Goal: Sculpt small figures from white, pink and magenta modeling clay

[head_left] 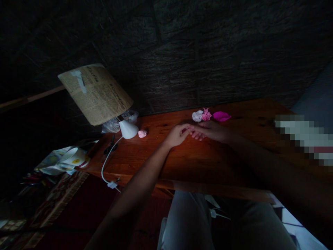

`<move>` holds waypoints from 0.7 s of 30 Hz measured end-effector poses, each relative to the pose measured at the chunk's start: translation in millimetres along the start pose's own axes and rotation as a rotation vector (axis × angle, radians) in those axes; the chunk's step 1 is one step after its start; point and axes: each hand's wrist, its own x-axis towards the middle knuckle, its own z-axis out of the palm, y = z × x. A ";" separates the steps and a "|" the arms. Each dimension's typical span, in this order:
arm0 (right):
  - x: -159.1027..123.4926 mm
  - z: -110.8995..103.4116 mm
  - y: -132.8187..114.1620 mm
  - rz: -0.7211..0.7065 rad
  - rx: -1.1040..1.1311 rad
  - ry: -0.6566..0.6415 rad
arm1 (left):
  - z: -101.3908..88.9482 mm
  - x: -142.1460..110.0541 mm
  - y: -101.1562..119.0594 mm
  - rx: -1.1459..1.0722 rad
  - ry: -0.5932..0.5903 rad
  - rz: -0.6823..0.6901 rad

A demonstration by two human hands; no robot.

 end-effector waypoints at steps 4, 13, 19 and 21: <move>0.8 -0.3 1.8 -0.038 0.011 -0.023 | -1.6 1.5 1.6 0.014 0.022 -0.021; 0.9 -1.1 2.6 -0.018 0.036 -0.002 | -4.4 -0.2 1.8 0.027 0.127 -0.037; -4.5 1.0 -4.8 -0.056 -0.029 -0.024 | -5.2 -0.4 1.7 0.031 0.182 -0.044; -5.5 1.4 -6.1 -0.053 -0.045 -0.017 | -5.5 -0.6 3.9 0.057 0.149 -0.046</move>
